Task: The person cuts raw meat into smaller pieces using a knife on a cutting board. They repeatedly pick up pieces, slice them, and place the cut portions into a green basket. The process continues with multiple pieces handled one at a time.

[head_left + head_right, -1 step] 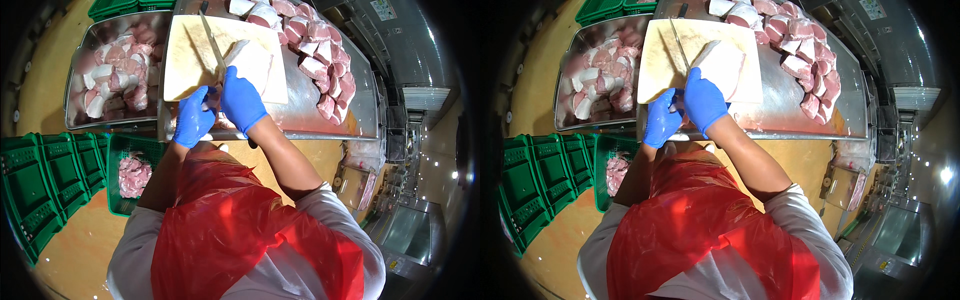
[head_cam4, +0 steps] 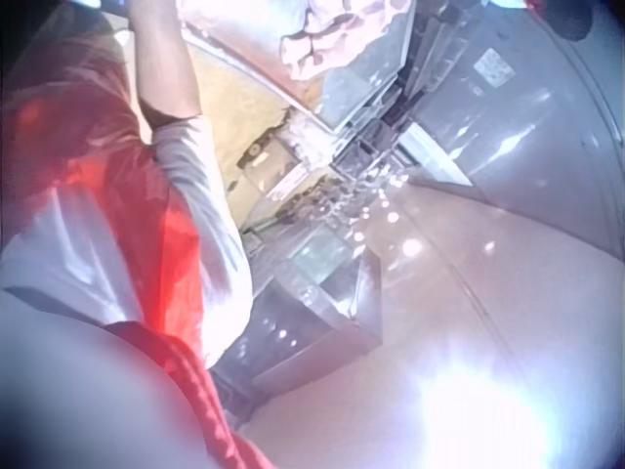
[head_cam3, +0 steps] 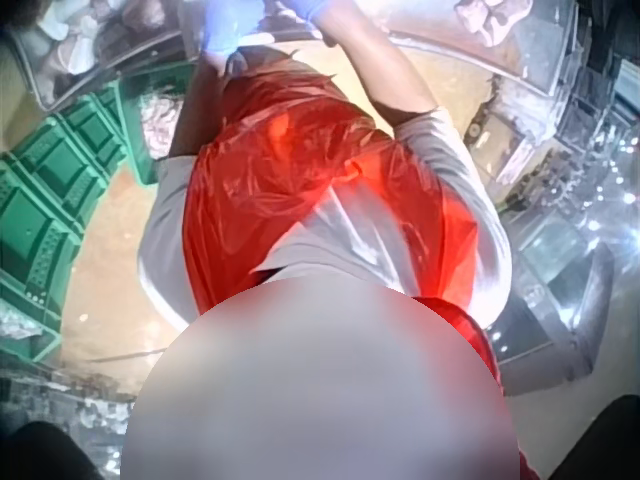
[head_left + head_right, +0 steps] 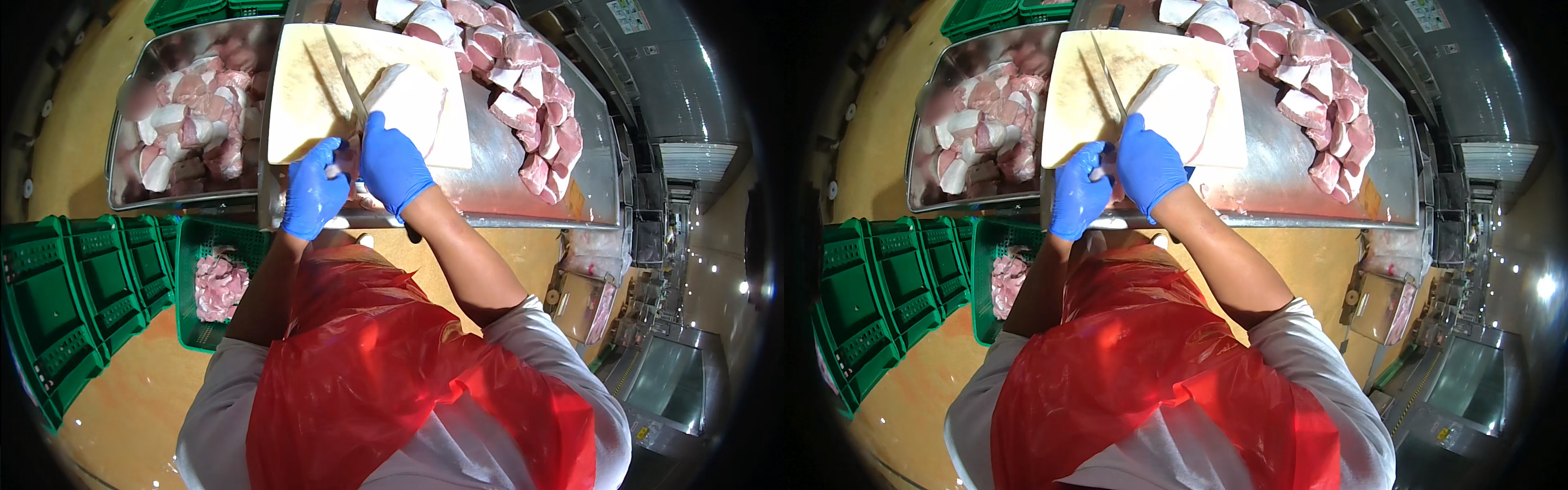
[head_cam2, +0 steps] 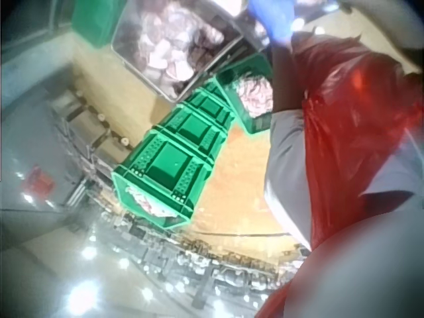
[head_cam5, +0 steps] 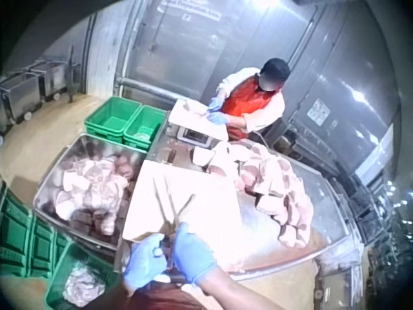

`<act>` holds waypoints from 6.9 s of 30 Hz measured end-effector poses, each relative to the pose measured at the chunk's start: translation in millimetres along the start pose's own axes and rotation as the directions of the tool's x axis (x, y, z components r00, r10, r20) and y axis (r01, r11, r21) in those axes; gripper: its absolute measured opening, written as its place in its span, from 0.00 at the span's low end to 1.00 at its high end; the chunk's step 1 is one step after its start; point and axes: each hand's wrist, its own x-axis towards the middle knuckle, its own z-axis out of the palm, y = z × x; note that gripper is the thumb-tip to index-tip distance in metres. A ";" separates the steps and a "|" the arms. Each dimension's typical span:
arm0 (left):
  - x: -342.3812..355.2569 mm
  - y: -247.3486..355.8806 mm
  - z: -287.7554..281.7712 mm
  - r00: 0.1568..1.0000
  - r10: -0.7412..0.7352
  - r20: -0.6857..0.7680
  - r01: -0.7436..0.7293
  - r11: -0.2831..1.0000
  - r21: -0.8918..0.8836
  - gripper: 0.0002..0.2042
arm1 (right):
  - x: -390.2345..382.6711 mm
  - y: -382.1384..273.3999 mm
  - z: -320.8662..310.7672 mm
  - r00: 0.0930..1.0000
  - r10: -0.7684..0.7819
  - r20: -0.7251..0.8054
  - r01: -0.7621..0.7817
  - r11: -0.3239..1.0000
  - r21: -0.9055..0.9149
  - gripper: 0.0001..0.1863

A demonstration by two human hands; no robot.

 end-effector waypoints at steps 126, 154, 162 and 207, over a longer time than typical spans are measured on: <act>28.1 -1.4 48.3 0.936 0.350 -0.028 -0.330 0.906 0.266 0.22 | -131.7 191.4 -15.3 0.995 -0.008 -0.095 0.037 0.953 0.299 0.11; -0.8 -1.5 64.2 0.892 0.136 -0.430 -0.104 0.990 0.096 0.12 | -149.4 146.1 -104.1 0.988 -0.089 0.127 0.114 0.972 -0.206 0.08; -22.3 6.9 110.8 0.947 0.321 0.035 -0.287 0.787 0.547 0.20 | -75.1 132.1 -74.2 0.981 -0.169 -0.092 0.166 0.985 -0.035 0.13; 38.4 -17.9 25.4 0.886 0.461 0.047 -0.434 0.791 0.430 0.13 | -140.6 194.4 -39.6 0.962 0.216 -0.167 -0.115 0.876 0.469 0.11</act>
